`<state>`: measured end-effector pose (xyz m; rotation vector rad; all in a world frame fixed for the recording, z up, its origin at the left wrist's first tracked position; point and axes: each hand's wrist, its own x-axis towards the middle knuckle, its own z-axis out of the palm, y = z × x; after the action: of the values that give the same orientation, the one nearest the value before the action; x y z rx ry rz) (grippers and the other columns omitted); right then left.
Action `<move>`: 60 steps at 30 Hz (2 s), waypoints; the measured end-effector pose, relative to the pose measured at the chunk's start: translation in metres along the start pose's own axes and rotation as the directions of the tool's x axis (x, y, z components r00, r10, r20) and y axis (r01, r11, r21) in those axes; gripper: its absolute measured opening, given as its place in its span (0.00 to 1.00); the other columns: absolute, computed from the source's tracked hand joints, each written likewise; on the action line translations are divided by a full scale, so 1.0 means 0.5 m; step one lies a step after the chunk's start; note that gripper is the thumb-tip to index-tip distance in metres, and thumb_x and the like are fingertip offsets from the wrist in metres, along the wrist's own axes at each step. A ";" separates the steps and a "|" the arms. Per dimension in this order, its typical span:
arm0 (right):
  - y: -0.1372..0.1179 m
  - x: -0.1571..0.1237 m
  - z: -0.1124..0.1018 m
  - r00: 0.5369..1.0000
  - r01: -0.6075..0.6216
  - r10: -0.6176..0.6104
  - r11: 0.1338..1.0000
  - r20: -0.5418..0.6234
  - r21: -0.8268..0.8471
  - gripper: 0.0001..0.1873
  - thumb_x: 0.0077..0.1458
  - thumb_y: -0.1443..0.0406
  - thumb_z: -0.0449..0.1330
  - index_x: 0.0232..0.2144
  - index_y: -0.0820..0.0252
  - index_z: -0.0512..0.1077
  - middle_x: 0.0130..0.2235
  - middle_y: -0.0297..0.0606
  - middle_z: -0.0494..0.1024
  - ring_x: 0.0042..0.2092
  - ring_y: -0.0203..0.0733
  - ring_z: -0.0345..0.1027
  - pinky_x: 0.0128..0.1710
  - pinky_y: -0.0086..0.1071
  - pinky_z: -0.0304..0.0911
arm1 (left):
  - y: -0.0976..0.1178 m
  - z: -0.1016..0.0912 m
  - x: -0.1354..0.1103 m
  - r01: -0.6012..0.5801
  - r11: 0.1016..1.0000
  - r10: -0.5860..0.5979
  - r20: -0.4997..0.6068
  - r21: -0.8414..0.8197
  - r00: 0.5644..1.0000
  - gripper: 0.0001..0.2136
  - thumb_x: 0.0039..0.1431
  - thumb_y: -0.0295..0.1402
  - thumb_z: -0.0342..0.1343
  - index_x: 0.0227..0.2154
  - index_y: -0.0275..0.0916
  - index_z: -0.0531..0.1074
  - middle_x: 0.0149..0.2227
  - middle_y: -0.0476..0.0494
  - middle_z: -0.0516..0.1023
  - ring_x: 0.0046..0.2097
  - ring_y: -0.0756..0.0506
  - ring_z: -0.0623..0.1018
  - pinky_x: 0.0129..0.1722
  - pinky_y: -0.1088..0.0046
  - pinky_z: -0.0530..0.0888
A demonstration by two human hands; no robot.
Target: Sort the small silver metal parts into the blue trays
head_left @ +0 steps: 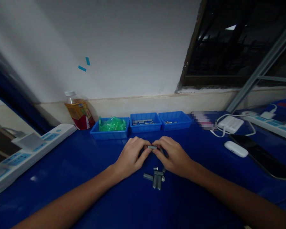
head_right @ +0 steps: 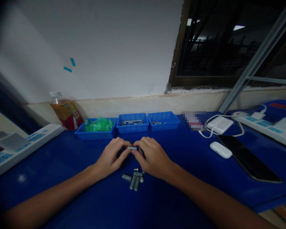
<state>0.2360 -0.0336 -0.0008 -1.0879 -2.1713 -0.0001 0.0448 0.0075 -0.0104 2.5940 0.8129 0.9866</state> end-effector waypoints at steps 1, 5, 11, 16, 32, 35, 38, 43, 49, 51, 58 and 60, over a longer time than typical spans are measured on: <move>-0.001 -0.001 -0.001 1.000 0.002 -0.001 1.000 -0.011 0.012 0.06 0.60 0.65 0.53 0.38 0.61 0.67 0.34 0.39 0.72 0.36 0.40 0.64 0.37 0.34 0.58 | 0.000 -0.001 0.000 0.014 1.000 -0.014 -0.005 -0.003 1.000 0.07 0.64 0.34 0.46 0.37 0.39 0.68 0.33 0.46 0.73 0.36 0.47 0.70 0.37 0.68 0.63; -0.007 -0.004 -0.003 1.000 0.016 -0.016 1.000 0.013 -0.022 0.05 0.58 0.66 0.55 0.38 0.60 0.66 0.35 0.39 0.73 0.37 0.40 0.65 0.37 0.35 0.58 | 0.001 -0.004 0.002 0.032 0.999 -0.032 0.012 -0.004 0.999 0.10 0.65 0.35 0.44 0.33 0.39 0.68 0.31 0.46 0.73 0.35 0.47 0.70 0.37 0.68 0.63; -0.012 -0.001 0.001 0.999 0.024 -0.020 0.996 0.048 -0.089 0.06 0.60 0.66 0.52 0.37 0.61 0.68 0.35 0.40 0.73 0.36 0.41 0.65 0.37 0.36 0.57 | -0.001 -0.005 0.003 0.034 0.999 -0.032 0.051 -0.040 0.998 0.13 0.65 0.35 0.43 0.27 0.38 0.66 0.27 0.48 0.72 0.32 0.47 0.69 0.35 0.68 0.62; -0.005 0.001 0.002 0.998 -0.025 0.026 0.999 0.049 -0.023 0.07 0.62 0.68 0.49 0.37 0.61 0.67 0.35 0.40 0.73 0.36 0.40 0.64 0.37 0.36 0.58 | -0.002 -0.005 0.000 0.026 0.992 -0.026 -0.006 -0.121 1.000 0.08 0.62 0.33 0.50 0.43 0.39 0.66 0.34 0.46 0.73 0.36 0.47 0.71 0.37 0.68 0.65; -0.001 -0.007 -0.001 0.999 0.013 -0.011 0.998 0.045 -0.060 0.05 0.60 0.67 0.52 0.38 0.59 0.67 0.36 0.40 0.74 0.36 0.41 0.66 0.36 0.37 0.61 | -0.002 -0.006 0.006 0.039 0.993 -0.037 0.026 -0.109 0.999 0.07 0.62 0.35 0.49 0.30 0.39 0.66 0.29 0.47 0.73 0.33 0.48 0.70 0.35 0.69 0.63; 0.026 0.014 -0.015 1.000 0.008 -0.005 0.992 0.026 -0.123 0.07 0.61 0.67 0.51 0.38 0.59 0.69 0.36 0.41 0.74 0.37 0.41 0.66 0.38 0.37 0.61 | 0.000 -0.008 0.010 0.074 0.991 -0.064 0.096 -0.108 0.993 0.08 0.61 0.36 0.49 0.30 0.39 0.66 0.29 0.48 0.72 0.33 0.48 0.70 0.35 0.69 0.62; 0.070 0.064 -0.036 0.999 -0.033 0.028 0.983 -0.027 -0.183 0.07 0.59 0.66 0.52 0.36 0.61 0.70 0.36 0.42 0.74 0.39 0.43 0.66 0.41 0.37 0.61 | 0.006 -0.013 0.014 0.013 0.991 0.019 0.242 -0.133 0.970 0.07 0.60 0.37 0.52 0.32 0.39 0.66 0.29 0.49 0.72 0.33 0.48 0.71 0.36 0.69 0.61; 0.134 0.186 -0.035 0.981 -0.045 0.106 0.939 0.165 -0.341 0.08 0.57 0.67 0.55 0.35 0.64 0.74 0.36 0.44 0.76 0.40 0.44 0.68 0.41 0.34 0.61 | 0.019 -0.020 0.013 -0.144 0.983 0.178 0.379 -0.117 0.908 0.07 0.57 0.37 0.54 0.32 0.39 0.67 0.29 0.49 0.73 0.35 0.47 0.71 0.40 0.67 0.61; 0.165 0.285 0.016 0.822 0.038 0.274 0.849 0.499 -0.528 0.10 0.53 0.69 0.56 0.34 0.67 0.77 0.37 0.52 0.79 0.40 0.48 0.73 0.34 0.32 0.60 | 0.020 -0.017 0.012 -0.144 0.989 0.147 0.378 -0.037 0.914 0.08 0.60 0.37 0.51 0.29 0.38 0.68 0.27 0.50 0.72 0.31 0.49 0.71 0.38 0.69 0.62; 0.170 0.299 0.026 0.790 0.060 0.294 0.835 0.537 -0.546 0.10 0.52 0.70 0.57 0.34 0.67 0.77 0.37 0.52 0.79 0.40 0.48 0.73 0.33 0.31 0.60 | 0.018 -0.014 0.012 -0.146 0.989 0.147 0.369 -0.030 0.918 0.08 0.60 0.36 0.51 0.29 0.38 0.68 0.26 0.50 0.72 0.31 0.49 0.71 0.38 0.70 0.62; 0.177 0.316 0.058 0.801 0.160 0.207 0.830 0.561 -0.535 0.11 0.51 0.72 0.56 0.36 0.68 0.77 0.38 0.54 0.79 0.41 0.49 0.73 0.35 0.31 0.60 | 0.017 -0.013 0.013 -0.149 0.989 0.139 0.386 -0.006 0.912 0.10 0.61 0.38 0.50 0.28 0.38 0.68 0.26 0.50 0.72 0.31 0.49 0.71 0.39 0.69 0.61; 0.177 0.318 0.057 0.823 0.150 0.184 0.843 0.538 -0.517 0.11 0.53 0.69 0.56 0.36 0.68 0.77 0.37 0.53 0.79 0.40 0.49 0.73 0.35 0.31 0.60 | 0.021 -0.023 0.011 -0.138 0.990 0.123 0.425 0.003 0.897 0.10 0.62 0.40 0.49 0.31 0.39 0.69 0.29 0.48 0.73 0.34 0.48 0.72 0.40 0.68 0.61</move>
<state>0.2172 0.1438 0.0448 -1.5846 -2.8031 -0.3464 0.0449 0.0025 0.0056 2.7693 0.5495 0.4043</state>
